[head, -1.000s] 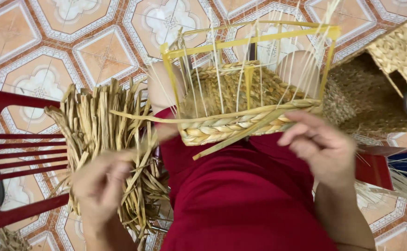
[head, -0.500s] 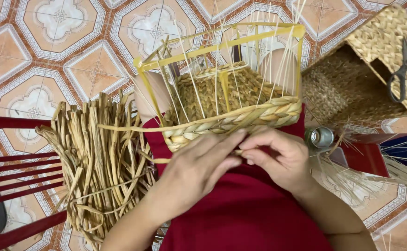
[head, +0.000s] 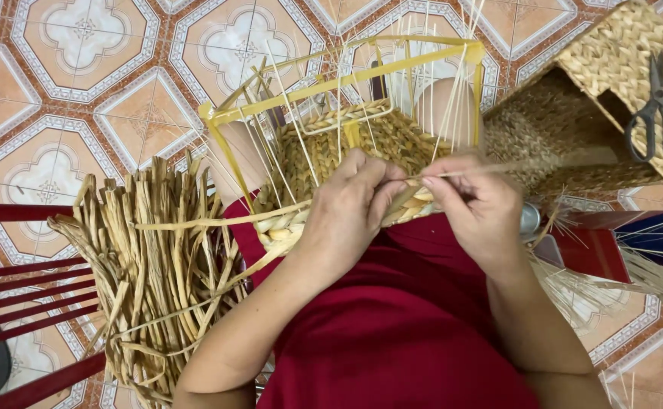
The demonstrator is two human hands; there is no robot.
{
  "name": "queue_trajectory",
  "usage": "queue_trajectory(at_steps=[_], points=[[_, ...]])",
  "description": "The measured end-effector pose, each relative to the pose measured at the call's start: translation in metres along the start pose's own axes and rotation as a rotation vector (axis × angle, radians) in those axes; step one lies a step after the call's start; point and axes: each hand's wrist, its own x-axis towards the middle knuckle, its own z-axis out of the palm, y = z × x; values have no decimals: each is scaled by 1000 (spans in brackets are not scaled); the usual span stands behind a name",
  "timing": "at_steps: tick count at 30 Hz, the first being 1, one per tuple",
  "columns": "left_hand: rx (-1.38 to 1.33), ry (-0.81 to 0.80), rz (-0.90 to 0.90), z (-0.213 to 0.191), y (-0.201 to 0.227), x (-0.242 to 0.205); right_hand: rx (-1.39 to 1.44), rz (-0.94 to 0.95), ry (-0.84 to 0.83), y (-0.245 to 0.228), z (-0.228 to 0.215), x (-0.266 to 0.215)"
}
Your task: The person weaves a basket by hand, interlacing dried water hyacinth stalks through a rectangular frame. They pick up individual stalks from a pile, thread them between the vertical supports, and press them down to form the sides.
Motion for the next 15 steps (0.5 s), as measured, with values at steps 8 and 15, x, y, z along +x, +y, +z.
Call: queue_trajectory(at_steps=[8,15], points=[[132,-10,-30,6,8,0,-88,-51,32,-11,-13,-17],[406,12,33,15,11,1,-190,-112,-61,-30,-20,-13]])
